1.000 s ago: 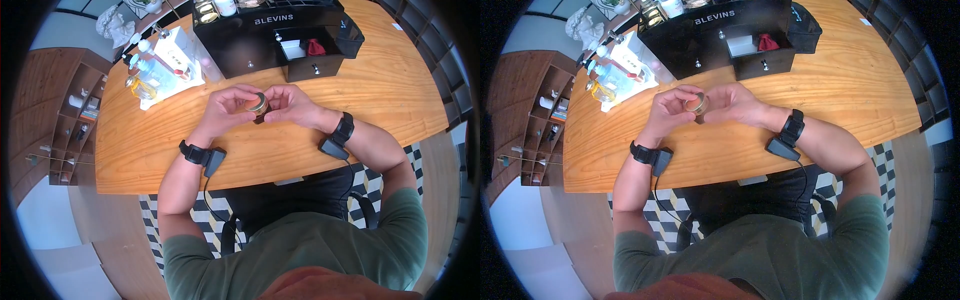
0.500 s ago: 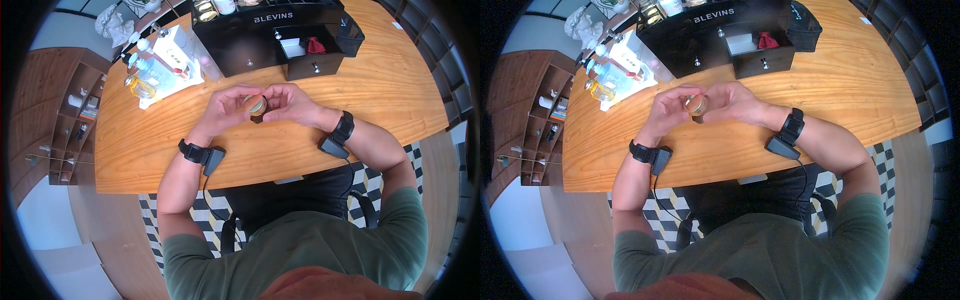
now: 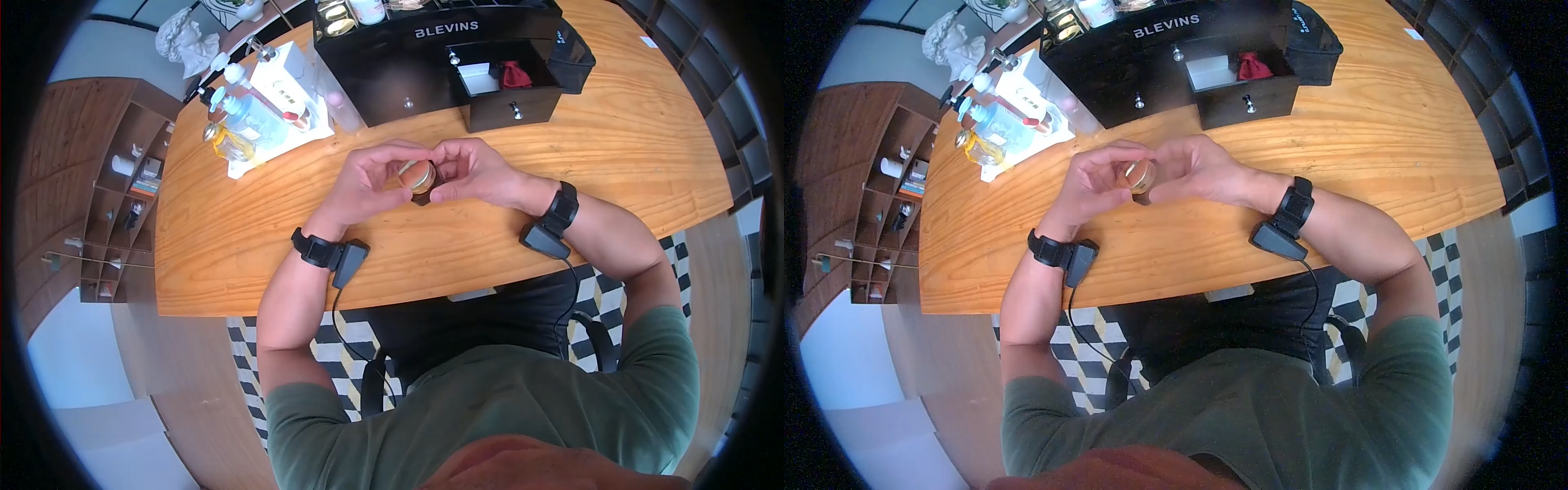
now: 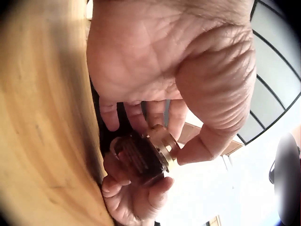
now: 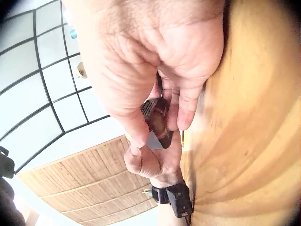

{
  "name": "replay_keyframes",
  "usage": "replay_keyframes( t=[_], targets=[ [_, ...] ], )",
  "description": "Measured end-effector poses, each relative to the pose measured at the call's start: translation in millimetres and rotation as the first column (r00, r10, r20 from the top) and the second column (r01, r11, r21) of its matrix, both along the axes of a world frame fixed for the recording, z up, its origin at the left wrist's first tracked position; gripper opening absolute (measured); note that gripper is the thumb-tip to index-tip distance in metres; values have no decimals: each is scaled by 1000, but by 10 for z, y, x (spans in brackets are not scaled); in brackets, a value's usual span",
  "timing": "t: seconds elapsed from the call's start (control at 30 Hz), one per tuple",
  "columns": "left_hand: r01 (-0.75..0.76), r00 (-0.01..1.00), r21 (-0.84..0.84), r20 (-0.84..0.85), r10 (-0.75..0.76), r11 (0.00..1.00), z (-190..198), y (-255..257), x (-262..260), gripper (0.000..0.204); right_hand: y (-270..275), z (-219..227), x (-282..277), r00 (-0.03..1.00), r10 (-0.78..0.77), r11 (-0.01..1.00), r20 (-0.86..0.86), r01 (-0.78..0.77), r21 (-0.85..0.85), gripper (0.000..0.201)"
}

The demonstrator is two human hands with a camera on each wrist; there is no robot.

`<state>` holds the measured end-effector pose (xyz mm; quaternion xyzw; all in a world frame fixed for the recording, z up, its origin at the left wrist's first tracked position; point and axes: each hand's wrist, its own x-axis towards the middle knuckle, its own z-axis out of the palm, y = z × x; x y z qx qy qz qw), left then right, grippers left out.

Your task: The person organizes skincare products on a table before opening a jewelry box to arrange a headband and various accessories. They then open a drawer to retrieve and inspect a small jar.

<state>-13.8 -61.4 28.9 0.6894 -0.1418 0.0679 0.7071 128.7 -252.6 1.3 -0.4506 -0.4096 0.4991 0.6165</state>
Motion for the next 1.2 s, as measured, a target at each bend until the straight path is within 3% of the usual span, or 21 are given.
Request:
replay_keyframes(
  t=[0.23,0.37,0.43,0.53,0.67,0.73,0.87,0.93,1.13,1.2],
  targets=[
    [16,1000,93,12,-17,996,-95,80,10,53,-3,17,4,1000,18,999,-4,-18,-30,38],
    [44,998,11,-35,-44,999,9,15,-12,55,-6,13,10,1000,24,1000,6,-24,-13,38],
    [1,1000,-8,28,0,1000,29,-31,-6,56,-6,14,12,1000,25,999,18,-25,-20,38],
    [-57,998,81,23,56,995,-25,16,-7,59,-5,25,4,1000,26,999,11,-26,-18,38],
    [-12,997,62,-69,16,998,-68,70,1,61,1,-14,11,999,42,999,-10,-43,-13,38],
    [-9,997,-35,-75,7,999,-8,20,-8,59,5,-25,17,999,38,999,4,-38,-22,39],
    [-44,999,-17,-1,44,999,17,-7,-12,58,-1,-1,13,999,39,999,-18,-39,-6,39],
    [-64,993,80,-99,71,995,-21,38,-14,58,-2,9,7,998,47,999,-39,-47,7,39],
    [-54,997,-27,-51,53,998,36,-33,-14,55,3,-13,19,999,38,999,17,-38,-9,40],
    [-64,996,9,-58,65,998,1,-5,-11,55,-4,10,8,999,29,999,16,-29,-19,40]
  ],
)
